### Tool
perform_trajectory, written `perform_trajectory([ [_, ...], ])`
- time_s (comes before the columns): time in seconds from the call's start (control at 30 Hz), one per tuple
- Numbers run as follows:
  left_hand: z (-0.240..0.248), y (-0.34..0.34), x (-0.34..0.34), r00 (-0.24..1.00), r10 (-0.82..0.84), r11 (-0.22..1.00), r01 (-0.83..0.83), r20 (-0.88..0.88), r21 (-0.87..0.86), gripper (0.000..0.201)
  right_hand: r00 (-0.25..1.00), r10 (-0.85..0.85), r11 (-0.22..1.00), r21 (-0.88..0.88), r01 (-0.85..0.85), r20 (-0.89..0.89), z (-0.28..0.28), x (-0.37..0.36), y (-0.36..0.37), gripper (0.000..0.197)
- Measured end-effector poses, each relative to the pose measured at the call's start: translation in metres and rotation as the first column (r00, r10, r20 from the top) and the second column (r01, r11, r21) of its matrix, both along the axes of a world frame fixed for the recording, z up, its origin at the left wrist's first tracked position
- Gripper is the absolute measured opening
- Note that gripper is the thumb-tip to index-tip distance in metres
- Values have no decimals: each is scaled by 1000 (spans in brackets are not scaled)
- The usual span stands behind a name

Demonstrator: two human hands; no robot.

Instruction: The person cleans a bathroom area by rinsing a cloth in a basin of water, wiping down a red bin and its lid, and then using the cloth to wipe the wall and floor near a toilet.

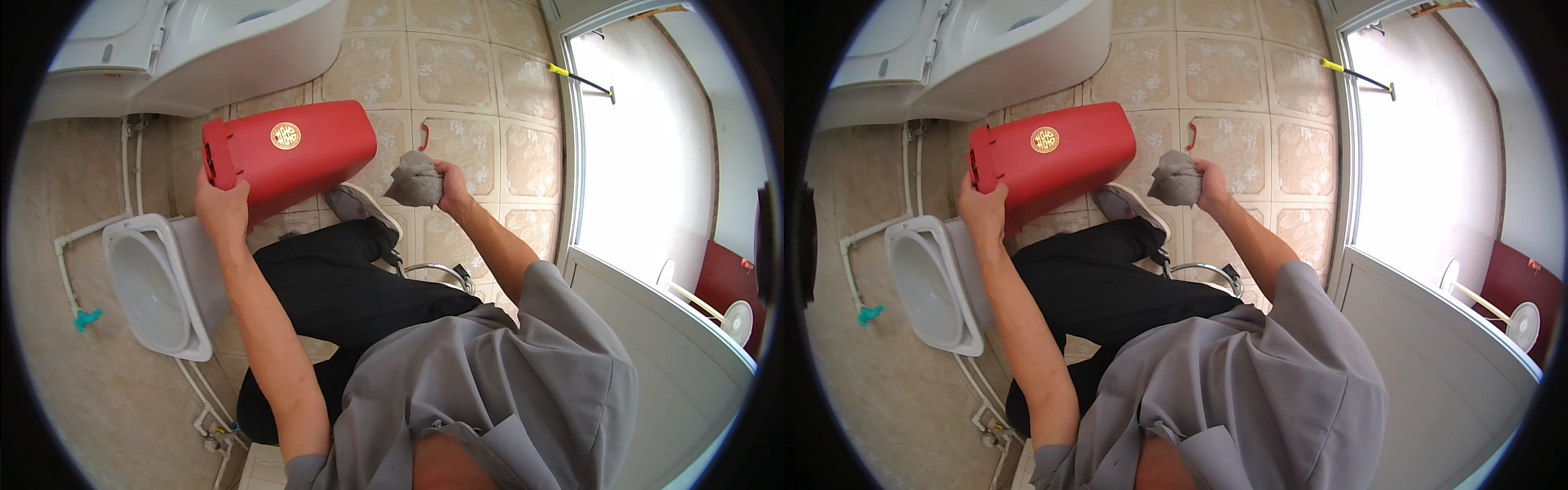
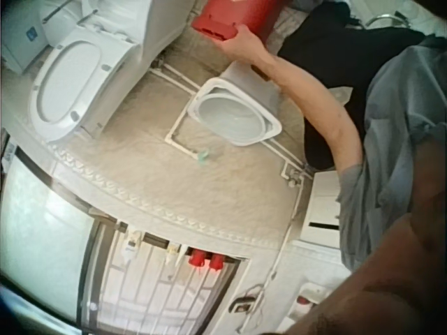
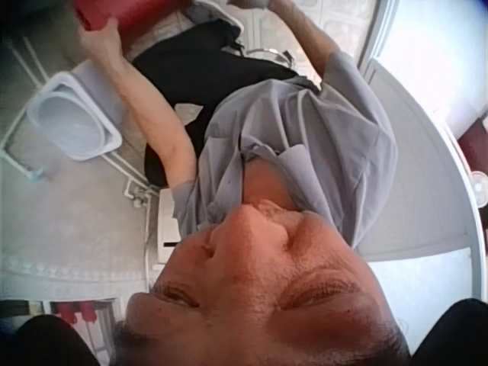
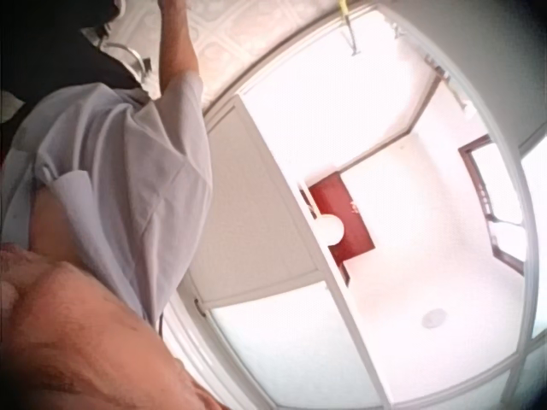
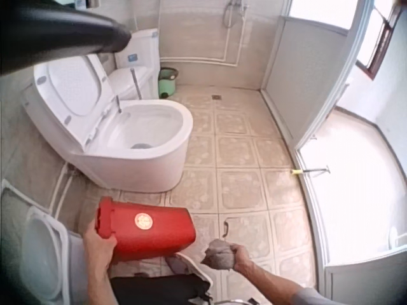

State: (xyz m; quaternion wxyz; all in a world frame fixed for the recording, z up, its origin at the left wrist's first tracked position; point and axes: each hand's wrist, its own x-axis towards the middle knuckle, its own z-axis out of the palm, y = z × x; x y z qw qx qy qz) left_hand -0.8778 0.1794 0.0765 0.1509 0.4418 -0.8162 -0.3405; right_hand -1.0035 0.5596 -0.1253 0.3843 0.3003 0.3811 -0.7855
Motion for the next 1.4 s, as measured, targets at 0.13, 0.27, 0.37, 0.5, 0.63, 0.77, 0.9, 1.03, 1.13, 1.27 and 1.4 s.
perform_trajectory([
  [0.13,9,11,-25,998,-55,998,55,-14,-17,57,997,73,993,94,-69,-36,-54,0,28,35],
  [0.27,14,11,-42,991,-104,994,105,88,-6,55,792,588,716,561,-416,-163,-105,-7,50,38],
  [0.37,10,11,-47,987,-133,991,134,95,-2,54,261,946,-102,940,-325,193,-94,-32,26,44],
  [0.5,6,17,-64,985,-164,986,165,59,-7,53,476,878,-31,998,-59,55,-112,-81,1,42],
  [0.63,3,12,-64,981,-175,983,178,81,-40,55,654,722,-51,961,-271,223,-131,-100,-36,34],
  [0.77,6,19,-73,979,-183,982,187,89,-39,58,751,618,-135,972,-190,233,-149,-105,-33,29],
  [0.9,-1,12,-79,980,-188,982,186,68,38,58,754,651,78,979,-188,94,-145,-125,-19,31],
  [1.03,-10,0,-76,973,-218,971,209,76,118,58,837,318,694,711,114,-446,-73,-141,-41,29],
  [1.13,-12,-8,-61,979,-183,980,175,85,91,54,766,266,905,425,10,-585,38,-119,-110,36],
  [1.27,-2,12,-81,955,-255,964,264,154,-37,51,664,375,927,265,-266,-647,122,-98,-171,34],
  [1.4,2,30,-86,965,-230,973,232,125,-7,53,642,460,885,257,-388,-613,147,-82,-216,29],
])
